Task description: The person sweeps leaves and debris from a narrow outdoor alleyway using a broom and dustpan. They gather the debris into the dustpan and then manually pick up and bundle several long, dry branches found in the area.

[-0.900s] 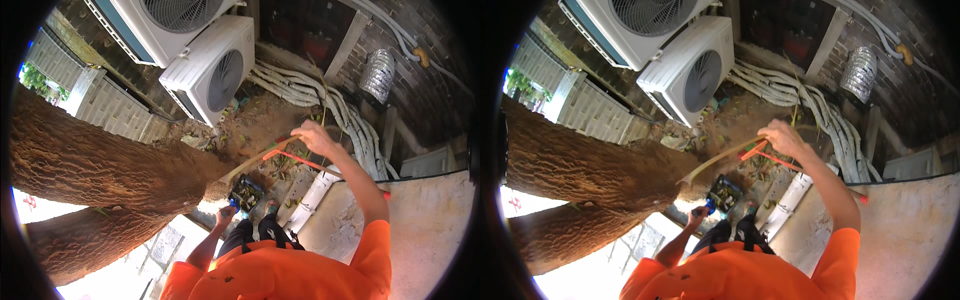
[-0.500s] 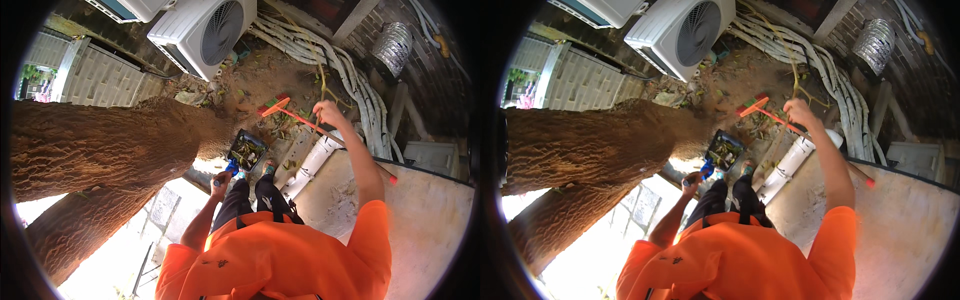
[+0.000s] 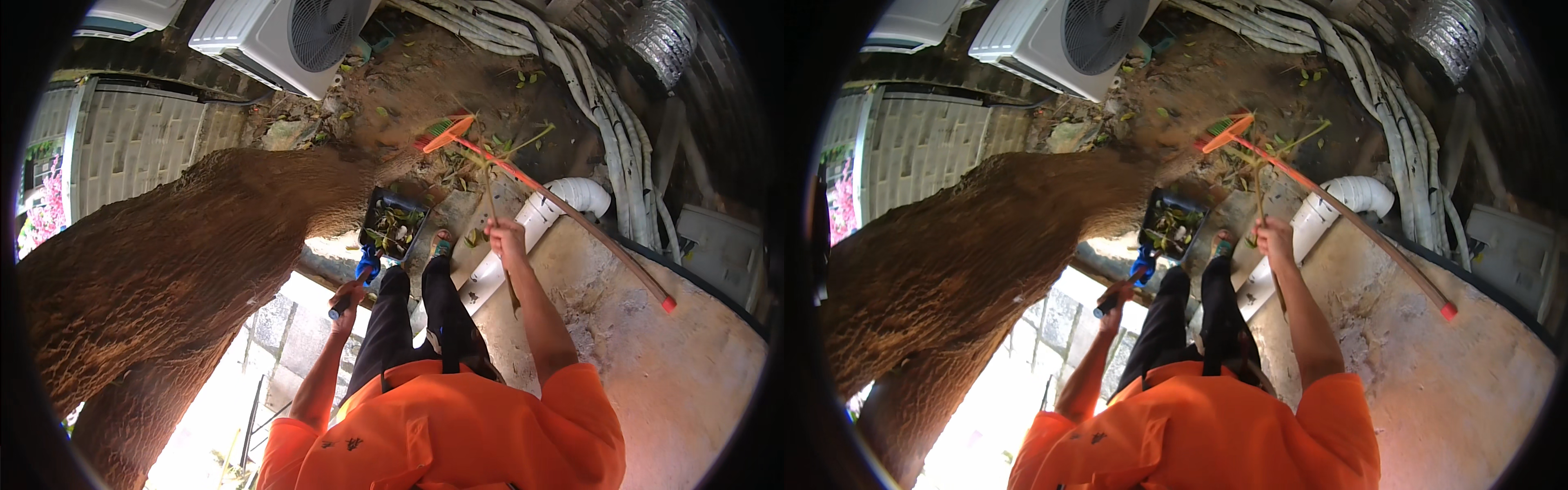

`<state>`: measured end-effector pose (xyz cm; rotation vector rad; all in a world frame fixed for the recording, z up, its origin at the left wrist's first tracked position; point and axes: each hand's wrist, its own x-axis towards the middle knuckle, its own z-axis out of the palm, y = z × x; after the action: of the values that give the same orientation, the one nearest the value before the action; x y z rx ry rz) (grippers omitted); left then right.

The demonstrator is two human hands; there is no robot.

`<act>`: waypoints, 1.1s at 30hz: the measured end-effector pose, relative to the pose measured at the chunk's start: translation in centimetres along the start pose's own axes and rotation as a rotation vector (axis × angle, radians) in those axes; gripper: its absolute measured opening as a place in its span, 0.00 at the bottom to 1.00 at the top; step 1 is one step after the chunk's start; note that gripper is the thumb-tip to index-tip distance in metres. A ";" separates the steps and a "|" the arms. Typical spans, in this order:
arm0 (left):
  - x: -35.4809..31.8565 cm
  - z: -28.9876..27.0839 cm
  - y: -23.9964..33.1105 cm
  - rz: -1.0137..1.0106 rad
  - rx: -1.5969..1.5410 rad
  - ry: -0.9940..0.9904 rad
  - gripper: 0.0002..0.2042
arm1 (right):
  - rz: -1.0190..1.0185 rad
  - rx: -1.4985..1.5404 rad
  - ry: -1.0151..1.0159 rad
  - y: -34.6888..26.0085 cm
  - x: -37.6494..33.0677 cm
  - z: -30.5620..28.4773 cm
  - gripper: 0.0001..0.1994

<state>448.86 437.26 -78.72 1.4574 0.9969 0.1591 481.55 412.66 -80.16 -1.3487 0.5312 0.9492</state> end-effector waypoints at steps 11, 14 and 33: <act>-3.6 -4.6 0.1 -0.085 0.160 0.040 0.05 | -0.386 0.178 0.135 1.6 17.3 5.5 0.03; -3.2 -4.3 1.4 -0.059 0.160 0.052 0.04 | -0.491 0.052 0.205 10.4 24.5 5.9 0.05; 3.8 -7.5 -5.2 -0.132 0.326 -0.110 0.12 | 0.071 -0.945 0.125 36.5 49.3 7.6 0.14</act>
<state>444.03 444.37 -83.55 1.6683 1.0595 -0.1857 477.00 431.11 -138.97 -2.2508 0.2064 1.2437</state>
